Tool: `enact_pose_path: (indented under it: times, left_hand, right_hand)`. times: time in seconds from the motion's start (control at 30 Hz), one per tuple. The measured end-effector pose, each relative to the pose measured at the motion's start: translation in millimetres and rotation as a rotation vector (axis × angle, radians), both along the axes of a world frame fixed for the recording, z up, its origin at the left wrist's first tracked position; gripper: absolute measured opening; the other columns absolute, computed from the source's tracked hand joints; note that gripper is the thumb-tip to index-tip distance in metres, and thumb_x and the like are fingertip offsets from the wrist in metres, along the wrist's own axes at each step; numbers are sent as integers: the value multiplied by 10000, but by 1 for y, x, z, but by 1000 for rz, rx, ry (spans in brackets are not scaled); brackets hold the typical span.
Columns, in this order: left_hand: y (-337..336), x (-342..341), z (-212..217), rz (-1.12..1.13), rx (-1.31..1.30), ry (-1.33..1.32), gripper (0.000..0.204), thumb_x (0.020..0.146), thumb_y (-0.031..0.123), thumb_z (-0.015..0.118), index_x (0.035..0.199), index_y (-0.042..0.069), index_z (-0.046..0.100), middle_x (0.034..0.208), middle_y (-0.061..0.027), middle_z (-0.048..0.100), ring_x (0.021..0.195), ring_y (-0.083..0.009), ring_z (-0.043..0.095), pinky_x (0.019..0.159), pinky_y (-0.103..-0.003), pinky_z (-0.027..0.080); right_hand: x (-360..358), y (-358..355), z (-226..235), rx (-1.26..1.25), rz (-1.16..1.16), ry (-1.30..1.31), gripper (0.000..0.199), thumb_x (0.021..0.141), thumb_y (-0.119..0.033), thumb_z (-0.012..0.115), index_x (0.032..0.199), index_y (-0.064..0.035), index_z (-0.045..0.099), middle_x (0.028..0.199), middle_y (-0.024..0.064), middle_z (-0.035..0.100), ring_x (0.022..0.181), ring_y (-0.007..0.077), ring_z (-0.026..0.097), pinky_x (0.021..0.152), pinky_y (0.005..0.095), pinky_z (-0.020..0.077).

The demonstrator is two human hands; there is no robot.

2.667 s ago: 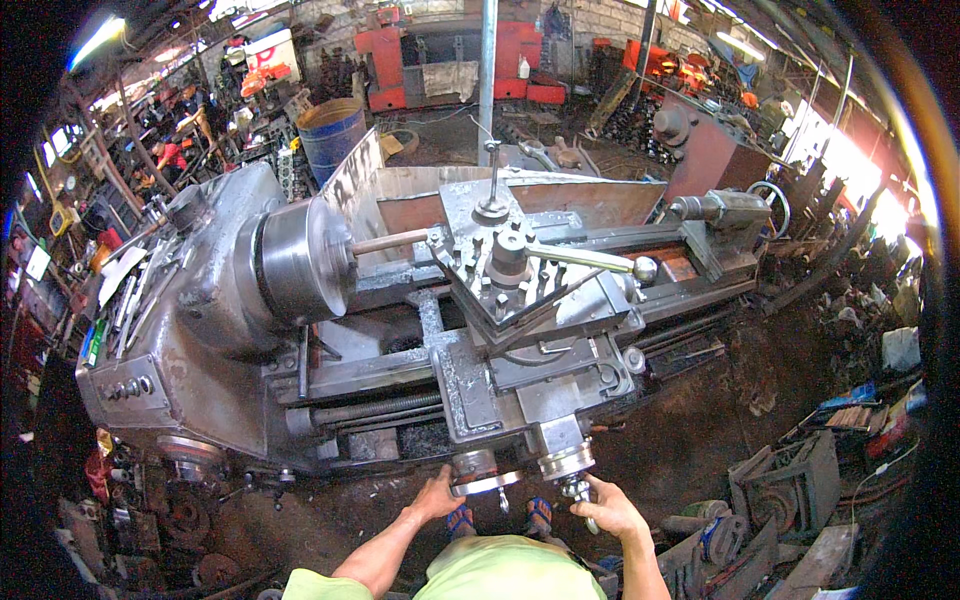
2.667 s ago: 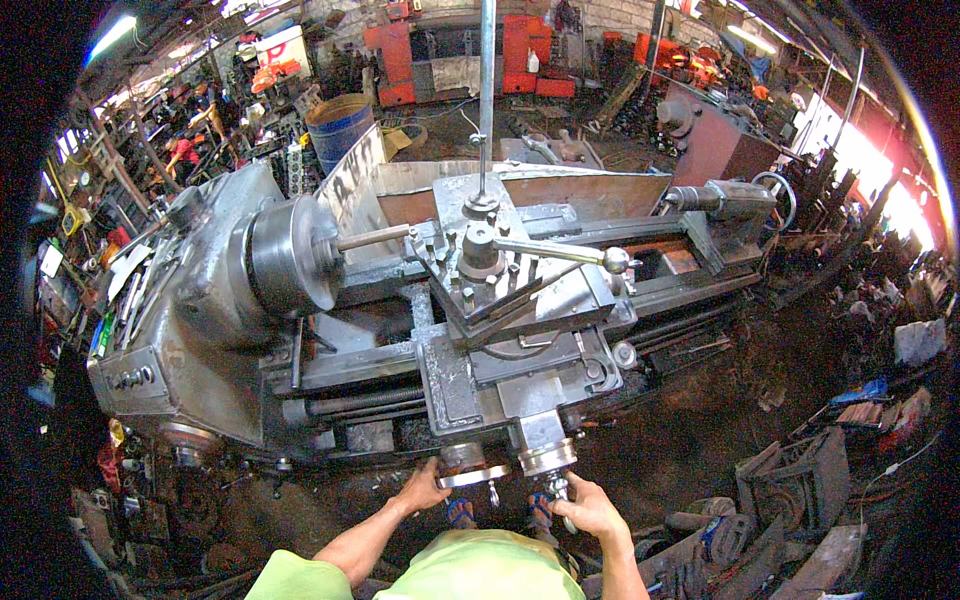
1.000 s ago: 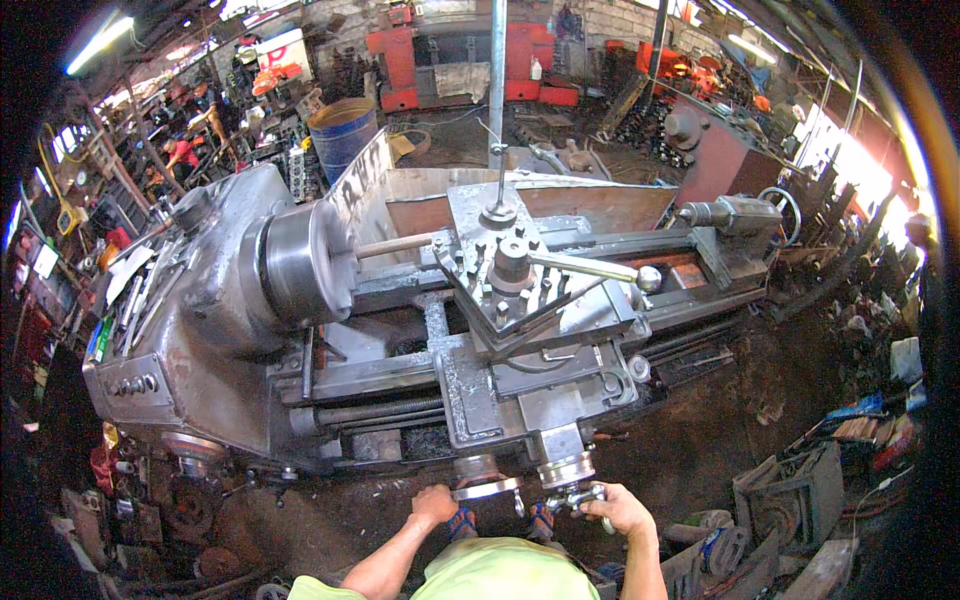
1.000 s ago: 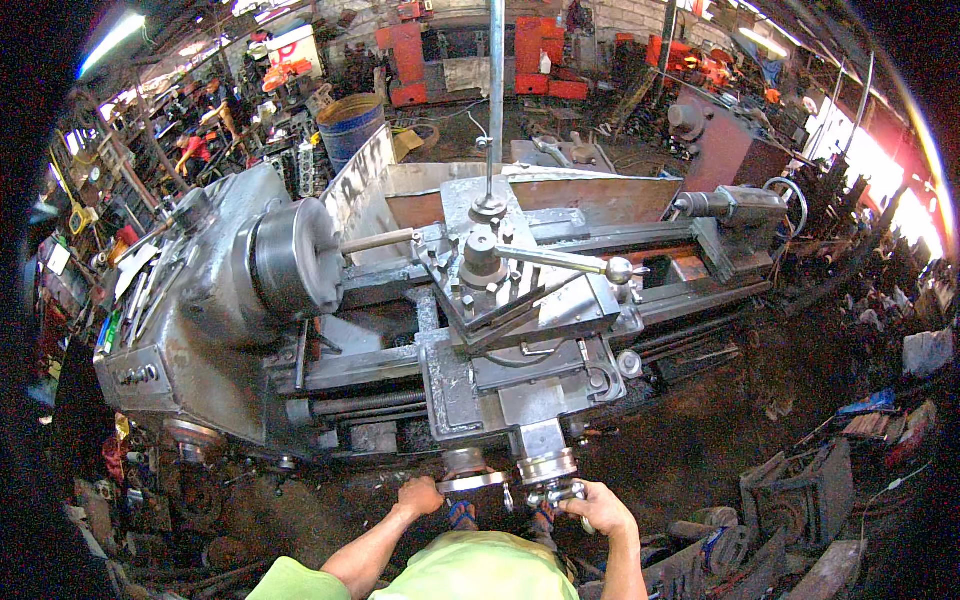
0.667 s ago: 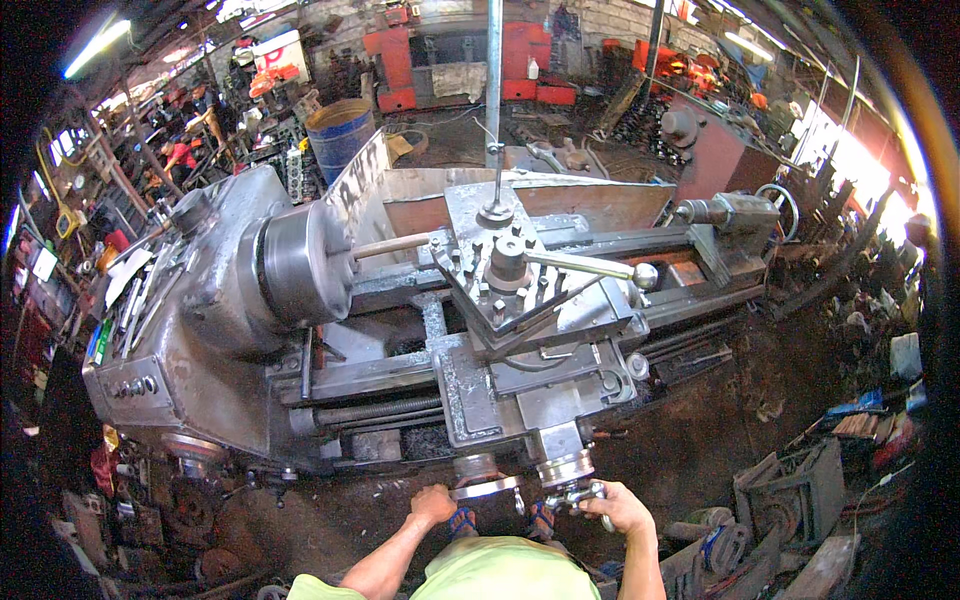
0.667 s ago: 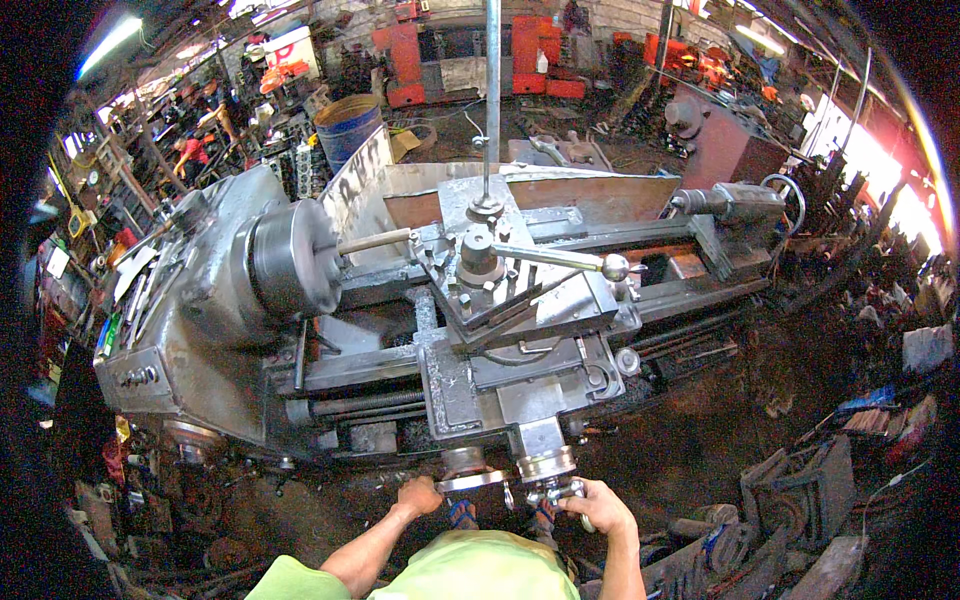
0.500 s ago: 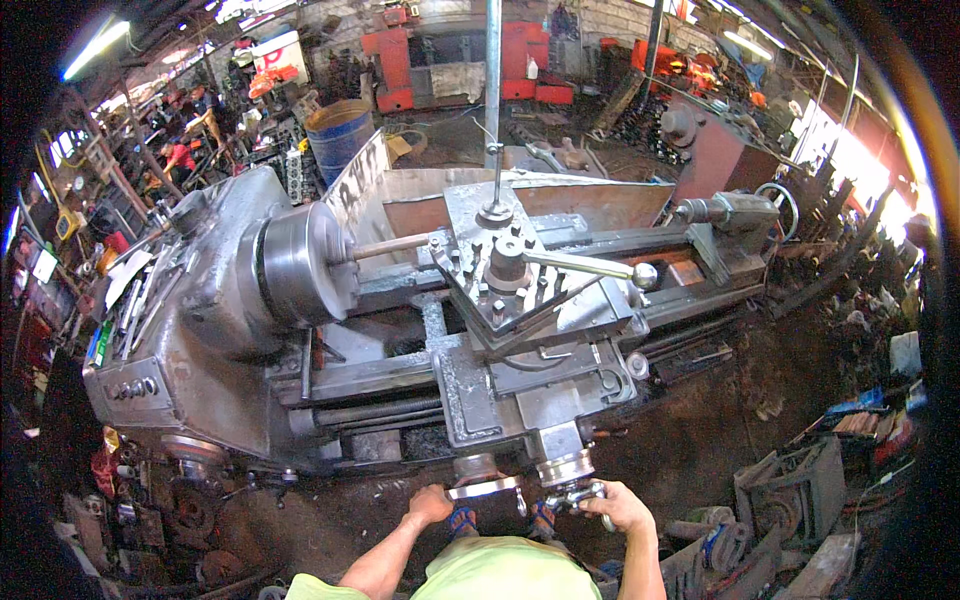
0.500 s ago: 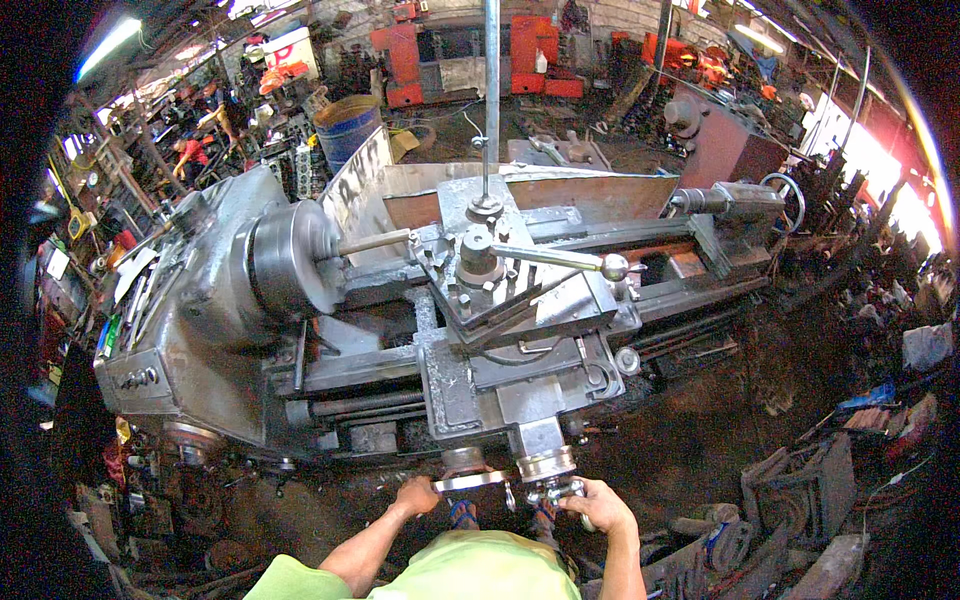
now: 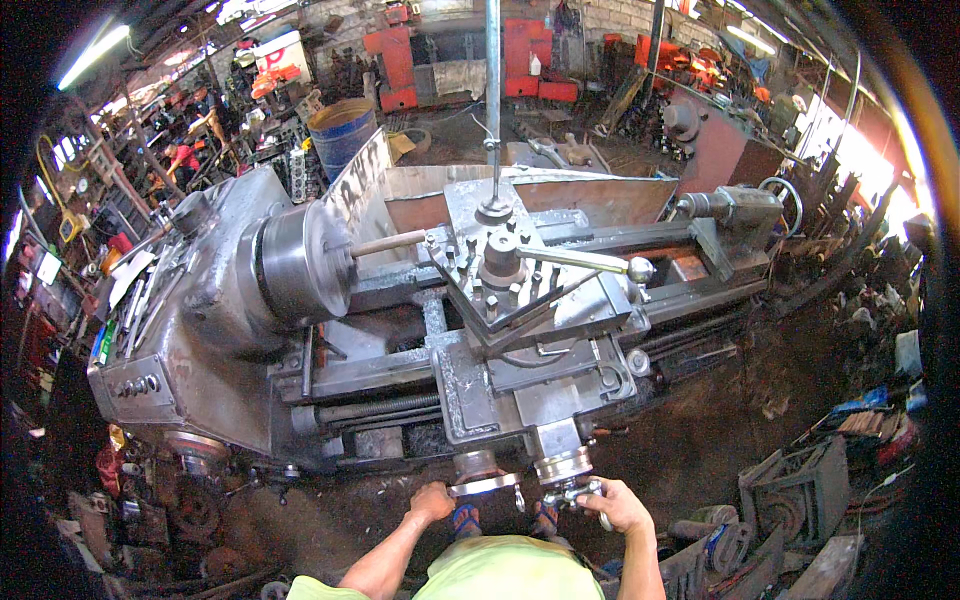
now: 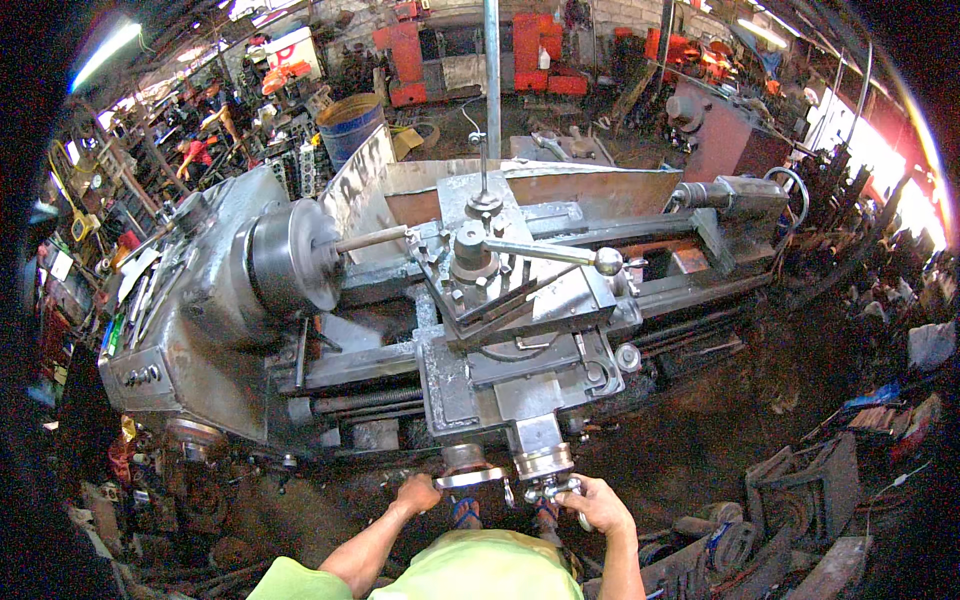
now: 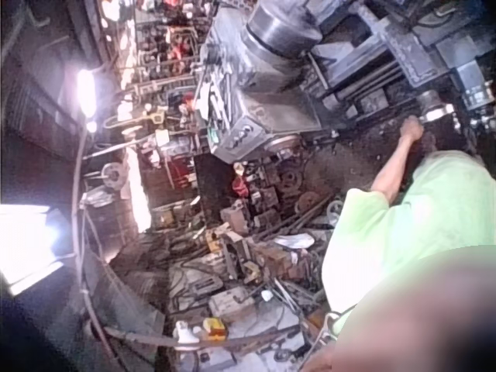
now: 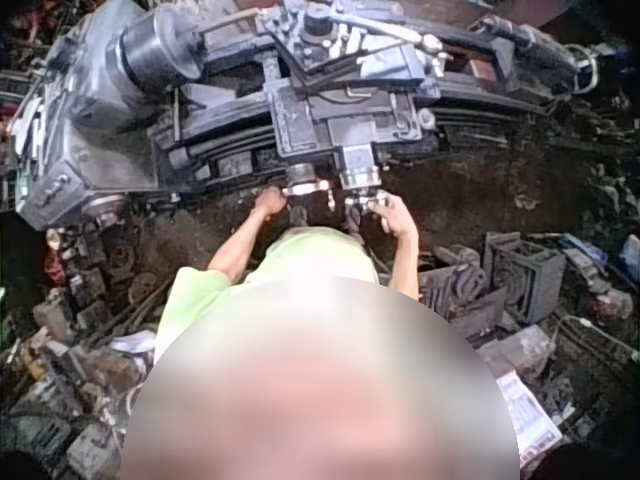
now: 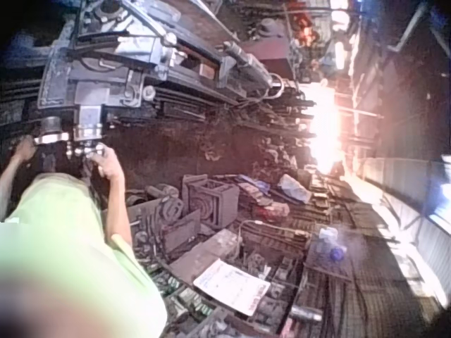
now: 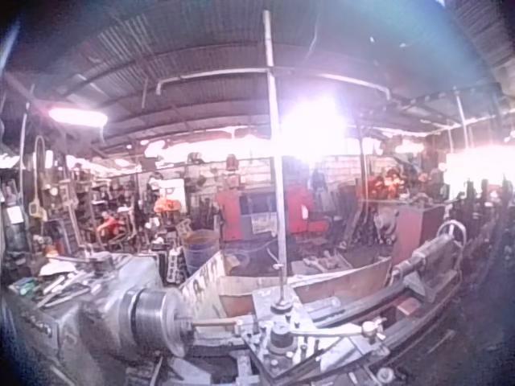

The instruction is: The person operates a metal lathe, adjusting the tool post and carriage while a cylindrical workpiece rotates. They then move to a bench grinder and sharpen a small metal piece against the grinding wheel.

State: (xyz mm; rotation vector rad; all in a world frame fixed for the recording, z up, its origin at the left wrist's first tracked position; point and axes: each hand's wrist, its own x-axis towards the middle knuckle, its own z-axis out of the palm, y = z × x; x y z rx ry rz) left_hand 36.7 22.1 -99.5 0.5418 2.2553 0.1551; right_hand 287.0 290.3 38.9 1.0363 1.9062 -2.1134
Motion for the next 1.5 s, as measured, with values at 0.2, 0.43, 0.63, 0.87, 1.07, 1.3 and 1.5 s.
enact_pose_path:
  times: [0.2,0.43,0.63,0.87,1.07,1.3,1.5]
  left_hand:
    - [-16,5,-40,-102,154,278,619,827,426,603,1111,-123,584,1032,-340,632,1010,-454,625,893,-477,504]
    - [-96,57,-94,369,160,33,562,814,289,710,1211,-77,553,1092,-271,651,1003,-383,630,875,-412,482]
    - [-207,138,-101,378,-192,-143,477,809,274,699,1124,-76,627,1092,-261,665,1041,-334,642,907,-373,474]
    - [-192,192,-76,663,-136,-155,483,808,269,698,1141,-72,622,1090,-254,669,1035,-319,645,906,-373,474]
    - [-98,196,-9,800,116,-135,575,807,289,700,1240,-68,573,1188,-250,633,1138,-283,602,981,-347,438]
    - [-110,156,39,728,22,1,564,811,350,669,1266,28,589,1245,-211,613,1177,-339,579,1006,-391,446]
    - [-158,62,65,805,379,388,440,832,250,647,1188,-7,628,1138,-208,666,1043,-312,657,899,-388,507]
  right_hand:
    - [10,29,-18,192,-102,74,429,946,-402,551,975,12,658,727,32,596,675,130,525,617,327,450]
    - [-1,59,-80,692,118,-314,478,849,-350,643,1197,-24,613,1151,239,628,1088,399,597,941,477,473]
    - [-24,51,-122,794,278,-215,430,845,-218,593,1237,-46,559,1120,237,571,996,414,622,842,504,524]
    - [-32,44,-176,895,283,-192,332,853,-166,523,1177,-103,556,1002,189,549,883,397,647,737,521,530]
    - [-34,76,-224,651,472,-463,530,932,-251,391,1461,-222,373,1461,203,409,1238,381,523,1002,465,440]
    - [-23,78,-272,672,332,-212,600,842,-310,634,1334,-12,464,1256,310,543,1144,445,552,964,461,469]
    - [78,121,-285,608,213,-488,581,808,-281,701,1279,20,542,1158,231,649,1096,353,624,939,400,489]
